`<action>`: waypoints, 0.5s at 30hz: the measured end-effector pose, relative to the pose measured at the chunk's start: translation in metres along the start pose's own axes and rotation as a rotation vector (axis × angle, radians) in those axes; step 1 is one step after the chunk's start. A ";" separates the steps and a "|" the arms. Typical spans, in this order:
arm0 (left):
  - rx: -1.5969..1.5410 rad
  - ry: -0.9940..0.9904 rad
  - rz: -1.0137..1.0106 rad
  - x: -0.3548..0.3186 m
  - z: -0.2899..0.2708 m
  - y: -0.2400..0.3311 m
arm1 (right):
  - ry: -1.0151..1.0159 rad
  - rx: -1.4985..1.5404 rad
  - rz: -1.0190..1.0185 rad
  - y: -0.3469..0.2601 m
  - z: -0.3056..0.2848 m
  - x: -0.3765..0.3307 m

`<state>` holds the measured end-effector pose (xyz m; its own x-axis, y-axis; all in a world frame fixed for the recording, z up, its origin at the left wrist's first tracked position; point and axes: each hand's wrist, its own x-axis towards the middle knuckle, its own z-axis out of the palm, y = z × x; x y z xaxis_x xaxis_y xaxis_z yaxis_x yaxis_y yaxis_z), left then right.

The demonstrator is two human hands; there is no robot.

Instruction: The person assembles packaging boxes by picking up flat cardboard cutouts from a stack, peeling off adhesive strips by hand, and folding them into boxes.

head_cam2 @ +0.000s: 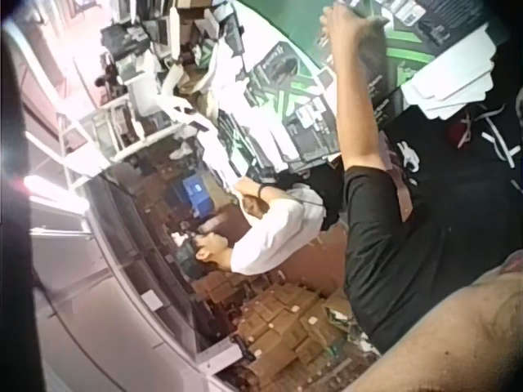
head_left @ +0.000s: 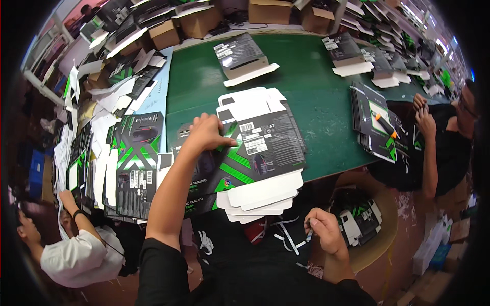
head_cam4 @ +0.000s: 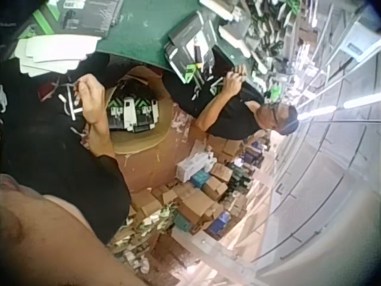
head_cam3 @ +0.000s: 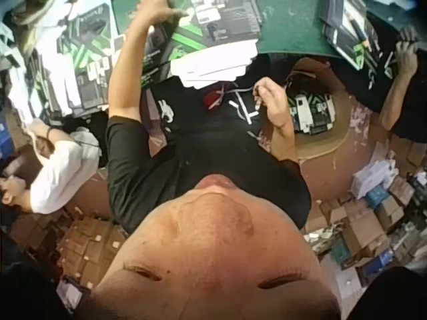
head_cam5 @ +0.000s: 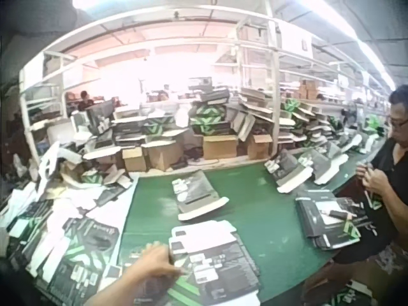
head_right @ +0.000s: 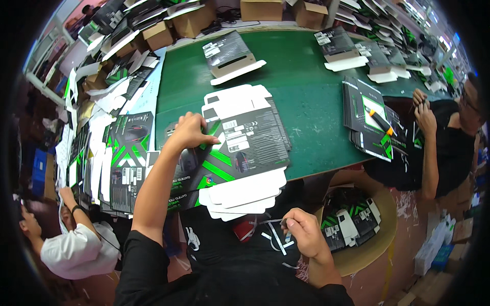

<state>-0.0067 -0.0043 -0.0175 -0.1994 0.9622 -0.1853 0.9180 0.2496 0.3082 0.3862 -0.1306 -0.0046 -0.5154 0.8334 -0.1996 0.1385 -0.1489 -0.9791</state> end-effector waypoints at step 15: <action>-0.393 0.230 0.397 -0.115 -0.103 0.076 | 0.158 -0.951 -1.092 -0.117 0.009 0.028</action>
<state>0.0505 -0.0845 0.1236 0.0236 0.9779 0.2079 0.7505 -0.1547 0.6425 0.3483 -0.0942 0.1043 -0.6406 0.3568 0.6800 0.2754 0.9333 -0.2302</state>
